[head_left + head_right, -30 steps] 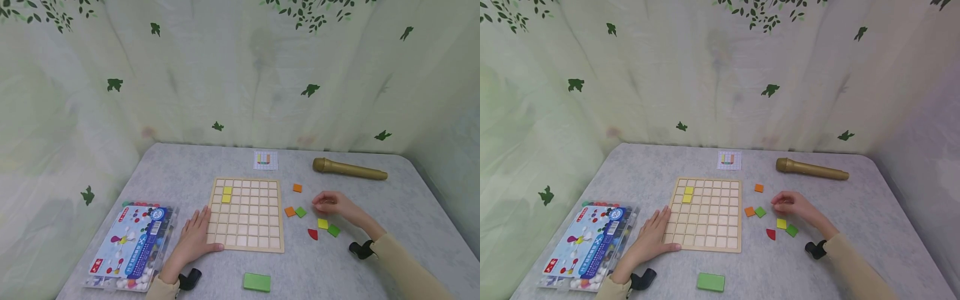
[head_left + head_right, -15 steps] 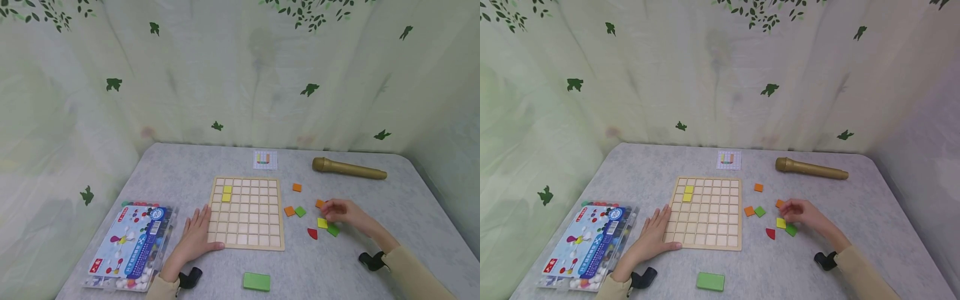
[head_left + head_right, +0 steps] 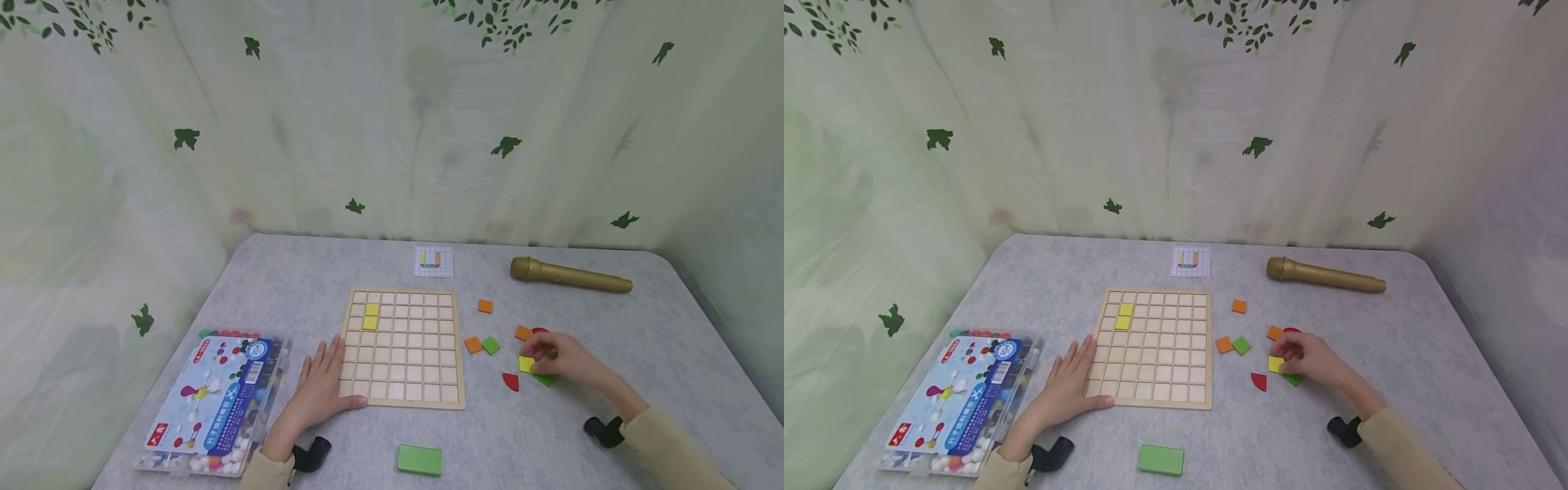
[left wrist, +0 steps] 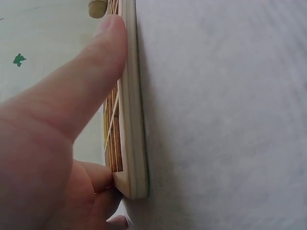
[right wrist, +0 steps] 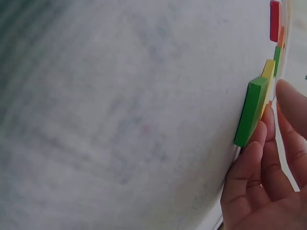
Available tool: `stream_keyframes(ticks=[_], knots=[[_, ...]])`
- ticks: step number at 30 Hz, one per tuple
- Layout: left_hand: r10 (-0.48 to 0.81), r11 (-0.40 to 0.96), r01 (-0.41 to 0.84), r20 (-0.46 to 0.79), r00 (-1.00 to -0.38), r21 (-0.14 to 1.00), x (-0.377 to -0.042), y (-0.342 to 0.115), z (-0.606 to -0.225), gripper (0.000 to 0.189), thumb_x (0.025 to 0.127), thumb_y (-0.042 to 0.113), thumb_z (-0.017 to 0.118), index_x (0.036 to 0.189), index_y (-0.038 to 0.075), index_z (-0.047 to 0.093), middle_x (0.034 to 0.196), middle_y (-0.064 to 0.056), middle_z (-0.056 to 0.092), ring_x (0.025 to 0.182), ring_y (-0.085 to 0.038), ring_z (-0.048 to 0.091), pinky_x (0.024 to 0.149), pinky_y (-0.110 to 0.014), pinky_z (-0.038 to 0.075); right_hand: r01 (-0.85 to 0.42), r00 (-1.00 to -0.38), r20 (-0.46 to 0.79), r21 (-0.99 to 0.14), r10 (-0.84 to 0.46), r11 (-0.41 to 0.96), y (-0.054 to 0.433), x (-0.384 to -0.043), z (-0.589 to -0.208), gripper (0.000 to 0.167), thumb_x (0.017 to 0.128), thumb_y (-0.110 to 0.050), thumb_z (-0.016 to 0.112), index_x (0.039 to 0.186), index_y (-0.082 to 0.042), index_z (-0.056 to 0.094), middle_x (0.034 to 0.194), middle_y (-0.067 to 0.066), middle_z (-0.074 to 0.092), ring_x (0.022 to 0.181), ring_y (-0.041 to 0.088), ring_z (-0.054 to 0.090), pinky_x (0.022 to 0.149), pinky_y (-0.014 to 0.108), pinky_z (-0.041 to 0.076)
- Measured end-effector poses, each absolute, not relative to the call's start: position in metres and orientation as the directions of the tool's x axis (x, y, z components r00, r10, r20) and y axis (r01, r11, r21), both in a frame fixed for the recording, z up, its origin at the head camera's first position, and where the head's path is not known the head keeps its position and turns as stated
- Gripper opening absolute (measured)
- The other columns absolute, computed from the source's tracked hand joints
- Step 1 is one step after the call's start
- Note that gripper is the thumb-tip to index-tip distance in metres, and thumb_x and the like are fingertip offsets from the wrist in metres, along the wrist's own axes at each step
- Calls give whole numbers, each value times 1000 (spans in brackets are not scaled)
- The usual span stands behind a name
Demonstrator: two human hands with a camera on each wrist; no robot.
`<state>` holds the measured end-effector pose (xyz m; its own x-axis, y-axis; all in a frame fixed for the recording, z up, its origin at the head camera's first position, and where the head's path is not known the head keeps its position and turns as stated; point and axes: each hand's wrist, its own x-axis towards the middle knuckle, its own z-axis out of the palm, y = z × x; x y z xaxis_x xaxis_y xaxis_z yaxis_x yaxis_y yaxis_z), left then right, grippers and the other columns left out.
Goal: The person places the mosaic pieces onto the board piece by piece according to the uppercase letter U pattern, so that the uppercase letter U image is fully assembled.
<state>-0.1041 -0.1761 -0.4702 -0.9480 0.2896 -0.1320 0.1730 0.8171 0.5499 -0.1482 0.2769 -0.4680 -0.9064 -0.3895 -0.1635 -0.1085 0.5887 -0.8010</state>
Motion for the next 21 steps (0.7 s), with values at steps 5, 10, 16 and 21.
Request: stream_keyframes(ticks=[5,10,16,21], knots=[[290,818,173,-132,-948,548,-104,-176,-471,117,73,53,77,149,-8,12,156,-23,8,141,-44,-1,108,-62,-3,-150,-909,-148,-756,-391,637,272,-147,-469,21,79,7,70,95,-5,66,86,1,58,81,21,52,68,25,47],[288,824,178,-129,-949,538,-104,-175,-471,117,73,54,76,149,-9,13,156,-23,9,141,-44,0,108,-62,-2,-155,-911,-147,-745,-386,649,267,-147,-466,22,77,11,69,92,-5,65,84,1,57,80,21,52,67,25,48],[291,824,181,-126,-948,537,-103,-175,-469,116,73,53,77,148,-9,15,156,-24,10,141,-45,1,108,-63,-1,-158,-905,-148,-754,-398,638,266,-149,-464,22,76,11,69,89,-5,63,84,1,57,79,21,53,68,25,48],[292,824,184,-123,-949,536,-103,-175,-468,116,73,53,77,148,-9,15,156,-24,11,141,-45,2,108,-63,-1,-166,-885,-150,-783,-442,599,269,-152,-462,17,80,9,67,90,-5,62,84,4,57,79,21,52,66,25,48]])
